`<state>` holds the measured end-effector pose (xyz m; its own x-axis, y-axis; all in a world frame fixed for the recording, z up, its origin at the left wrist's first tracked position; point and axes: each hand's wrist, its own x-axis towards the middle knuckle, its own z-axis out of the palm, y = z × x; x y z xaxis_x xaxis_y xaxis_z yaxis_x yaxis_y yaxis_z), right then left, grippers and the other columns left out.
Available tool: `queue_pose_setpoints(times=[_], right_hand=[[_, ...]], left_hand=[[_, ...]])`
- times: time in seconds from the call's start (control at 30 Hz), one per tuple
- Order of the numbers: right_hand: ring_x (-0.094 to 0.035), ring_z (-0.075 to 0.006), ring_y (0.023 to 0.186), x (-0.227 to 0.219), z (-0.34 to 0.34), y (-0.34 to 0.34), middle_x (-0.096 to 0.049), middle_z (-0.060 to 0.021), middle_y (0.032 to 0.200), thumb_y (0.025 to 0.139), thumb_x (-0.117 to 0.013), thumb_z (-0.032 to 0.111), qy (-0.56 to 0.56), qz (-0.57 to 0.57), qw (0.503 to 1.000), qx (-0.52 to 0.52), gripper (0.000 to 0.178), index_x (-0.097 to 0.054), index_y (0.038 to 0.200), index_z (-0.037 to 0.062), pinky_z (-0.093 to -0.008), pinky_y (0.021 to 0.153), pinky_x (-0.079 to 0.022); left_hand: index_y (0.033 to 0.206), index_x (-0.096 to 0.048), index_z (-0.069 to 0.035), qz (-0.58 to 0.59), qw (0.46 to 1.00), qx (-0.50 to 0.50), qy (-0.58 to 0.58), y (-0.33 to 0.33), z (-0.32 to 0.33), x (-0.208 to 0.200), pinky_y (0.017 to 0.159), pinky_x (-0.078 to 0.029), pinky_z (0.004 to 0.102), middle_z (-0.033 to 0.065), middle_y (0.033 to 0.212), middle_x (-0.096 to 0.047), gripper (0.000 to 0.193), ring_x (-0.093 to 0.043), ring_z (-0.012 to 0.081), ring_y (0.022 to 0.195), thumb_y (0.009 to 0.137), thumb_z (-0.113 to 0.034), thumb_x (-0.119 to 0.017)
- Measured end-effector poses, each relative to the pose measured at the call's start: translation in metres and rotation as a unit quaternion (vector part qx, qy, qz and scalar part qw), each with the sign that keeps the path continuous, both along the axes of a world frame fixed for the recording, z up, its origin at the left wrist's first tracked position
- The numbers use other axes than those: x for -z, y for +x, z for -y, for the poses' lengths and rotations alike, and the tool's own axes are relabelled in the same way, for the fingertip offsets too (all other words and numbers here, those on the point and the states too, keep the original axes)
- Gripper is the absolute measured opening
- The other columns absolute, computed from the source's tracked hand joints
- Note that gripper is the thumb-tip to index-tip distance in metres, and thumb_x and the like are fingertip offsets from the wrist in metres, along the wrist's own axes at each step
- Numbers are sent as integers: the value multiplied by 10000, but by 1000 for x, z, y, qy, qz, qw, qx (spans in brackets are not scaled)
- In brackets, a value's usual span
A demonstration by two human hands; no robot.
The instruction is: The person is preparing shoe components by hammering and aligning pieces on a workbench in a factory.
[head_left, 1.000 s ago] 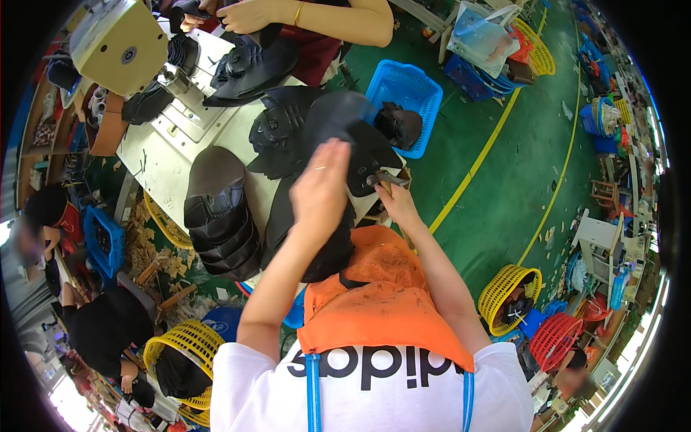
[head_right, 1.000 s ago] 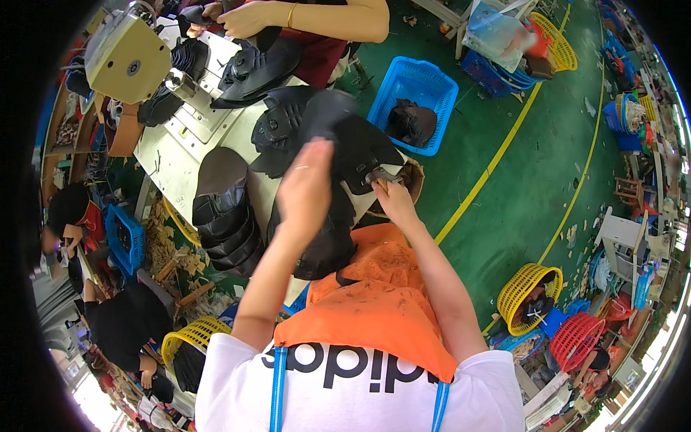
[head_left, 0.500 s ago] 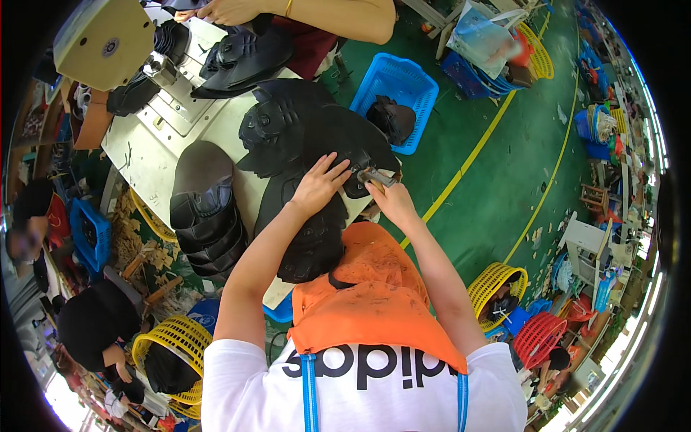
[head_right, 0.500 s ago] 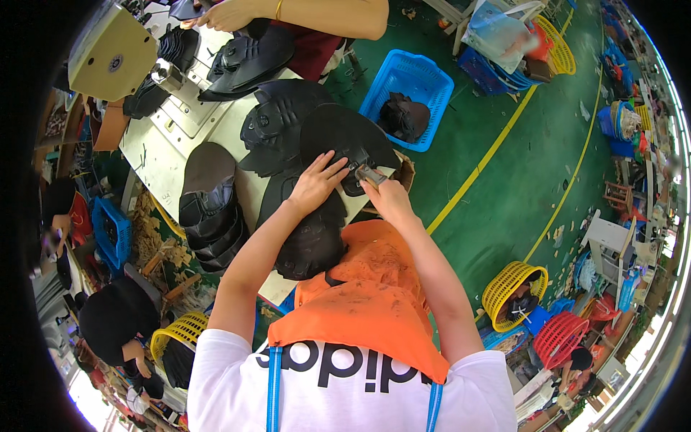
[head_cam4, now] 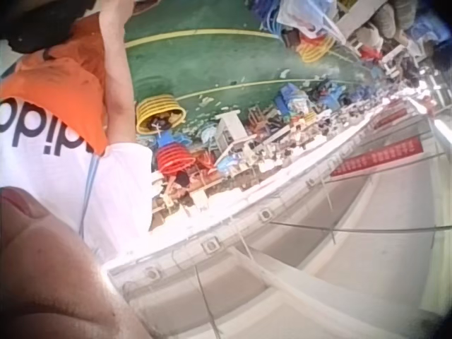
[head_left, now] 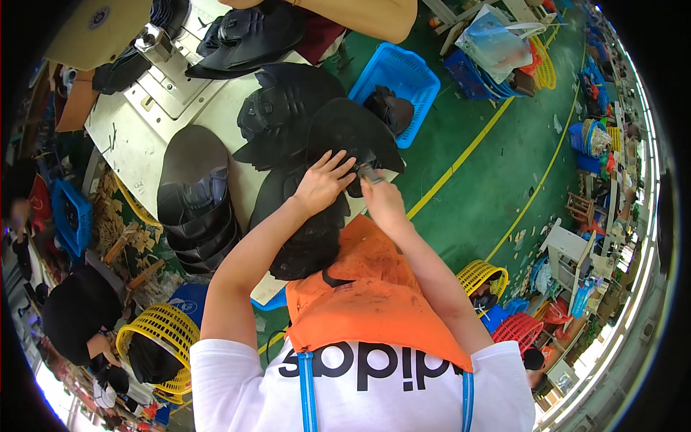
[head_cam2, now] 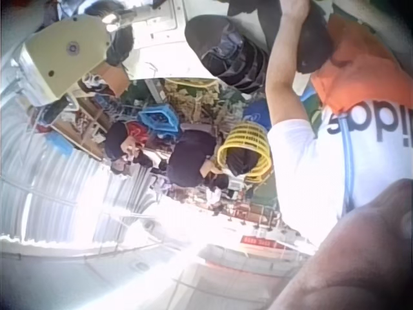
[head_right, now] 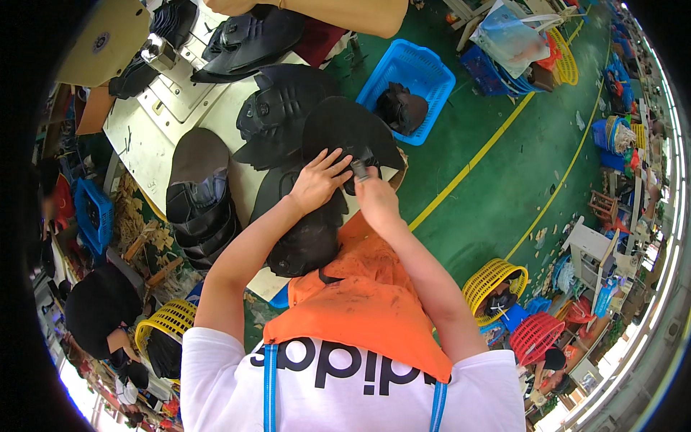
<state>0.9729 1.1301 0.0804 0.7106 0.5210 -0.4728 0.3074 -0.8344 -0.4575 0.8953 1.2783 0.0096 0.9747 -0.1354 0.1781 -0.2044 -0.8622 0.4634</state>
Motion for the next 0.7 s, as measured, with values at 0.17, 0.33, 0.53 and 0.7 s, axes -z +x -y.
queue_pose_setpoints(times=[0.17, 0.33, 0.53, 0.7], right_hand=[[-633, -425, 744, -9, -15, 1, -639, -256, 777, 924, -492, 257, -36, 48, 996, -64, 307, -459, 990, -41, -515, 653, -507], [-603, -434, 829, 27, 10, 35, -640, -211, 847, 895, -528, 251, 98, 35, 993, -62, 306, -560, 1113, 39, -486, 732, -487], [-418, -117, 323, 12, 44, 13, -460, -25, 524, 915, -552, 304, 273, -126, 915, 268, 318, -547, 1037, 10, -280, 299, -323], [-362, -83, 323, 12, 73, 7, -387, 16, 521, 959, -500, 286, 313, -110, 891, 309, 266, -500, 1044, 34, -248, 294, -297]], left_hand=[[1051, -677, -100, 0, 999, 3, 51, -1, -3, -9, 1072, -336, 452, 78, 1320, -528, 329, -432, 283, 1276, 726, -149, -658], [1007, -602, -47, 11, 997, -12, 72, 17, 9, -4, 1027, -376, 439, 146, 1271, -544, 409, -488, 330, 1205, 689, -269, -731], [1097, -522, -12, -29, 972, -91, 217, 28, 44, -3, 879, -476, 474, 204, 1114, -537, 699, -539, 435, 1082, 619, -456, -773], [1219, -519, -10, 0, 939, -134, 316, 34, 77, 32, 793, -496, 540, 325, 1135, -507, 585, -558, 515, 1003, 785, -388, -616]])
